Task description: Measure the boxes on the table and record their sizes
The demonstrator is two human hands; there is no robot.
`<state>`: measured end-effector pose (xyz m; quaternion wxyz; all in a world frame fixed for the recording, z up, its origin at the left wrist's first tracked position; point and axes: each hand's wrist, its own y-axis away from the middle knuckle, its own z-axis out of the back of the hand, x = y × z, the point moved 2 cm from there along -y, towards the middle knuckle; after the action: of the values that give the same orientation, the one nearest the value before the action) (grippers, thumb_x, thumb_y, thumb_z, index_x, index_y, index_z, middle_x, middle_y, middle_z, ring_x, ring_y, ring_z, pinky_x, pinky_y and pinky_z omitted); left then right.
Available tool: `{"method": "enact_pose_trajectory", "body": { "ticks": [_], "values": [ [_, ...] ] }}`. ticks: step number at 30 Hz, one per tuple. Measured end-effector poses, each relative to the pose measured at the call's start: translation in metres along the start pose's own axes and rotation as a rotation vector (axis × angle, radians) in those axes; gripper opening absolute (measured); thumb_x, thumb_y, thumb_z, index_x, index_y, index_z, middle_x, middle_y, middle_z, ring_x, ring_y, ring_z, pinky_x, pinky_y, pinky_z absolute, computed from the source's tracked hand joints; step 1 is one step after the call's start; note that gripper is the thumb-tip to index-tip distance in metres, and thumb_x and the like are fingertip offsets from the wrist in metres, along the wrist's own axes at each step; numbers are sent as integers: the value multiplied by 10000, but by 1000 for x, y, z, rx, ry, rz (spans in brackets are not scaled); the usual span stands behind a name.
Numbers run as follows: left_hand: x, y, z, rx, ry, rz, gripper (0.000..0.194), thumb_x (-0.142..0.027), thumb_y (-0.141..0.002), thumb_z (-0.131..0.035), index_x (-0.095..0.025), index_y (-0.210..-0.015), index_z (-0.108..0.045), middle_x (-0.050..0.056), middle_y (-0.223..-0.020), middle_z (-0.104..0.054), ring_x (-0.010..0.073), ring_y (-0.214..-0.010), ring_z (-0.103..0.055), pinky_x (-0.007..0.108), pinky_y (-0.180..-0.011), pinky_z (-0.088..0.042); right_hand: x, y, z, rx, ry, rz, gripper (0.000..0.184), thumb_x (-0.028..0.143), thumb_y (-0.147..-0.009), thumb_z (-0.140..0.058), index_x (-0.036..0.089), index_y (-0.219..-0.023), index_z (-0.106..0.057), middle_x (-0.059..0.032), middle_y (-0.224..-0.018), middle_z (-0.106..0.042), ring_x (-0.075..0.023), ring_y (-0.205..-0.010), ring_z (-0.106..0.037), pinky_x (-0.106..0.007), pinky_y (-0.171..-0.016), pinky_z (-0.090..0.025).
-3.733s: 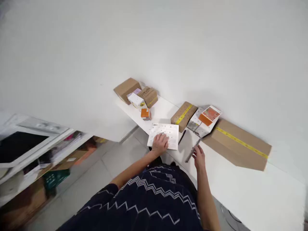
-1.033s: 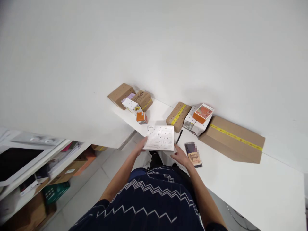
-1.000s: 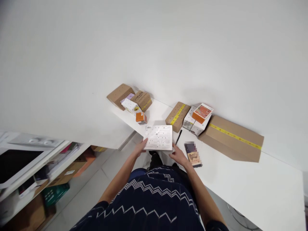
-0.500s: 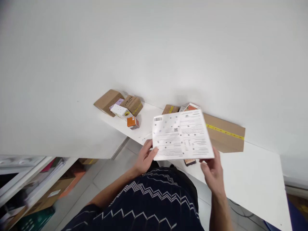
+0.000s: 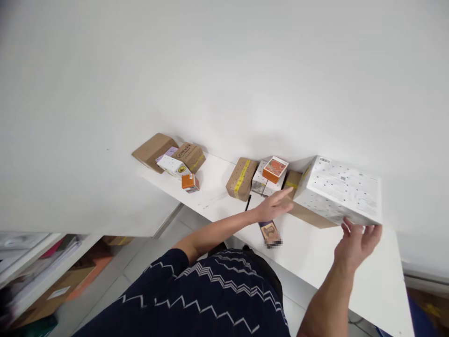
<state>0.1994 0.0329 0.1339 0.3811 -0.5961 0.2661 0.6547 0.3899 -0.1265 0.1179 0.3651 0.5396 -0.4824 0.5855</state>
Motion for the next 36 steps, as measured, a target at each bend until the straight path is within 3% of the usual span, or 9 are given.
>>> {"method": "enact_pose_trajectory", "body": {
  "ticks": [3, 6, 10, 13, 17, 22, 29, 32, 36],
  "values": [
    [37, 32, 44, -240, -107, 58, 431, -408, -847, -555, -237, -1243, -561, 78, -1284, -563, 237, -1161, -533, 389, -998, -423, -20, -3, 4, -171, -130, -112, 453, 300, -696, -558, 333, -1146, -508, -80, -1347, -477, -254, -978, -656, -501, -784, -452],
    [74, 73, 119, -679, -337, 244, 321, -296, -845, -545, -195, -1142, -614, 98, -1168, -612, 229, -1136, -536, 387, -1020, -392, -41, 9, 5, -316, -194, -160, 278, 300, -687, -551, 329, -963, -531, -86, -1181, -555, -257, -923, -655, -480, -642, -464],
    [109, 131, 220, -1150, -769, 778, 648, -347, -761, -656, -168, -1343, -437, 184, -1387, -385, 342, -1296, -352, 492, -1057, -294, -63, 56, -25, -137, -193, -410, 272, 245, -600, -657, 287, -828, -516, 7, -843, -579, -160, -648, -608, -319, -505, -439],
    [127, 155, 267, -1176, -868, 1019, 850, -463, -705, -700, -195, -1418, -321, 202, -1440, -270, 388, -1310, -308, 508, -1050, -275, -69, 106, -67, 106, -180, -621, 320, 286, -568, -716, 250, -829, -536, 40, -793, -586, -111, -592, -585, -257, -517, -441],
    [143, 159, 292, -1029, -714, 1100, 775, -521, -743, -639, -249, -1407, -346, 181, -1356, -368, 357, -1199, -458, 454, -971, -374, -72, 159, -109, 416, -83, -704, 351, 373, -615, -738, 212, -887, -584, 38, -749, -585, -94, -587, -562, -222, -521, -426],
    [147, 159, 276, -1086, -664, 1040, 645, -497, -807, -573, -237, -1373, -406, 168, -1273, -427, 286, -1064, -559, 383, -910, -419, -76, 182, -117, 783, 73, -506, 351, 455, -723, -664, 197, -951, -597, 5, -829, -596, -114, -648, -574, -244, -566, -450],
    [158, 193, 157, -911, -732, 692, 566, -398, -745, -665, -201, -1261, -545, 153, -1224, -471, 274, -1116, -509, 378, -954, -403, -92, 188, -118, 938, 290, -460, 406, 525, -730, -587, 185, -951, -581, -39, -866, -612, -145, -627, -598, -269, -545, -465],
    [163, 204, 117, -839, -545, 555, 556, -348, -693, -706, -196, -1214, -586, 131, -1205, -517, 248, -1078, -528, 369, -947, -417, -98, 189, -126, 1076, 390, -431, 375, 514, -754, -536, 191, -936, -587, -44, -881, -625, -147, -620, -610, -269, -552, -469],
    [177, 205, 98, -857, 11, 616, 448, -354, -725, -660, -188, -1140, -635, 70, -990, -652, 163, -807, -596, 308, -766, -495, -109, 195, -137, 1204, 540, -463, 395, 446, -778, -509, 184, -1066, -576, -45, -861, -630, -145, -600, -620, -272, -568, -483]
  ]
}}
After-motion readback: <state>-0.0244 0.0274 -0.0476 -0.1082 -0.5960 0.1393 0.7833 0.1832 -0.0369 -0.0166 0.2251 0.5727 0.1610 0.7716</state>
